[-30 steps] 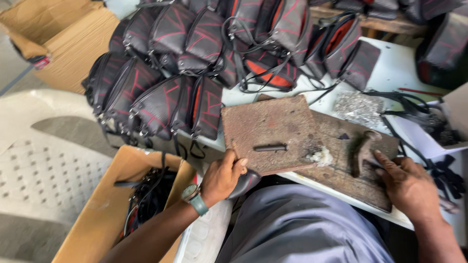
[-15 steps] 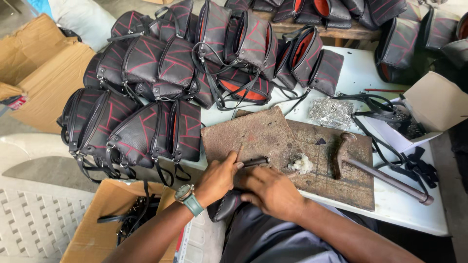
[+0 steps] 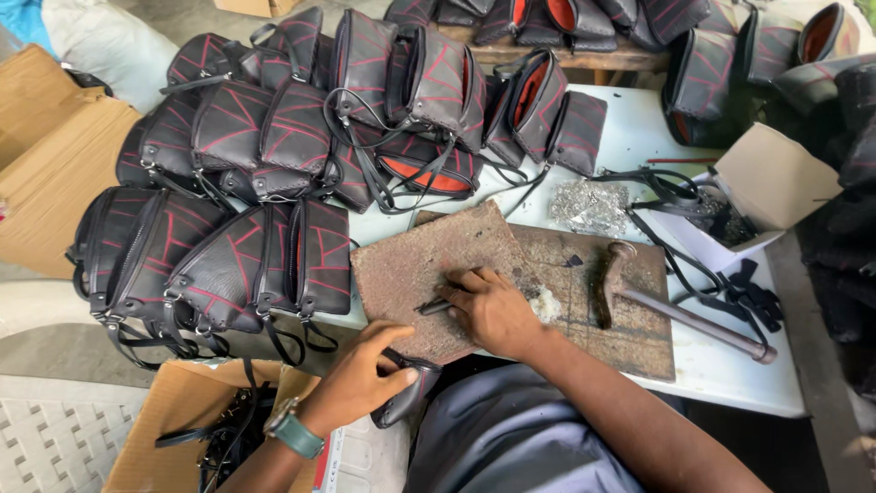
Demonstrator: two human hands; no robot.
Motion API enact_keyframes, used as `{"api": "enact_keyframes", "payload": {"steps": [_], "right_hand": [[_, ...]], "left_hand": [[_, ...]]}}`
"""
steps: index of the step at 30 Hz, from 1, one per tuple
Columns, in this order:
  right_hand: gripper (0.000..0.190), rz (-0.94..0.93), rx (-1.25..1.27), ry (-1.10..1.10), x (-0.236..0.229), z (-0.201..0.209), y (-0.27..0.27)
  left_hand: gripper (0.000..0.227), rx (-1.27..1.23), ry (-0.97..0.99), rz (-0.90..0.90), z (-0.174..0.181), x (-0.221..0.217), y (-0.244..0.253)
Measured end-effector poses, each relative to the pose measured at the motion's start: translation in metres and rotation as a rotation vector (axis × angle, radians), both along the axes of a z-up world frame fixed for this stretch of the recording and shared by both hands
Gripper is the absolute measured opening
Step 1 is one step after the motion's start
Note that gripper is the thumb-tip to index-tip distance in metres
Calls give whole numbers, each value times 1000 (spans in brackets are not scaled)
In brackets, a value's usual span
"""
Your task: The person assembles small black handbags with red geometric patterns by attaching metal rivets and wrist straps. They use a hammer and metal punch to secure the rivets, then attach and fasten the straps to each bag.
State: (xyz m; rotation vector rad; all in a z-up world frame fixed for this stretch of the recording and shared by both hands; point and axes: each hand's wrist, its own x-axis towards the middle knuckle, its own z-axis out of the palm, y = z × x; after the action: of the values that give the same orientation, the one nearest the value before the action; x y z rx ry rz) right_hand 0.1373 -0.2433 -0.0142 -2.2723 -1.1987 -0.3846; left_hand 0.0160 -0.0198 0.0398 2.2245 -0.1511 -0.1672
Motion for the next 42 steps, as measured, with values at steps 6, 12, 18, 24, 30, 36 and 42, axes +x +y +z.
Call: {"api": "enact_keyframes", "payload": {"steps": [6, 12, 18, 24, 30, 36, 42], "right_hand": [[32, -116, -63, -27, 21, -11, 2], [27, -232, -58, 118, 34, -8, 3], [32, -208, 81, 171, 29, 2, -4], [28, -192, 230, 247, 39, 2, -30], [10, -557, 230, 11, 120, 14, -140], [12, -620, 9, -32, 152, 21, -219], [18, -388, -332, 100, 165, 16, -213]], "left_hand": [[44, 144, 52, -43, -8, -6, 1], [30, 198, 46, -37, -1, -4, -2], [25, 273, -27, -155, 1, 2, 4], [25, 294, 142, -244, 6, -7, 6], [24, 181, 434, -473, 40, -6, 14], [22, 236, 361, -684, 131, 19, 18], [24, 565, 182, -774, 180, 41, -34]]}}
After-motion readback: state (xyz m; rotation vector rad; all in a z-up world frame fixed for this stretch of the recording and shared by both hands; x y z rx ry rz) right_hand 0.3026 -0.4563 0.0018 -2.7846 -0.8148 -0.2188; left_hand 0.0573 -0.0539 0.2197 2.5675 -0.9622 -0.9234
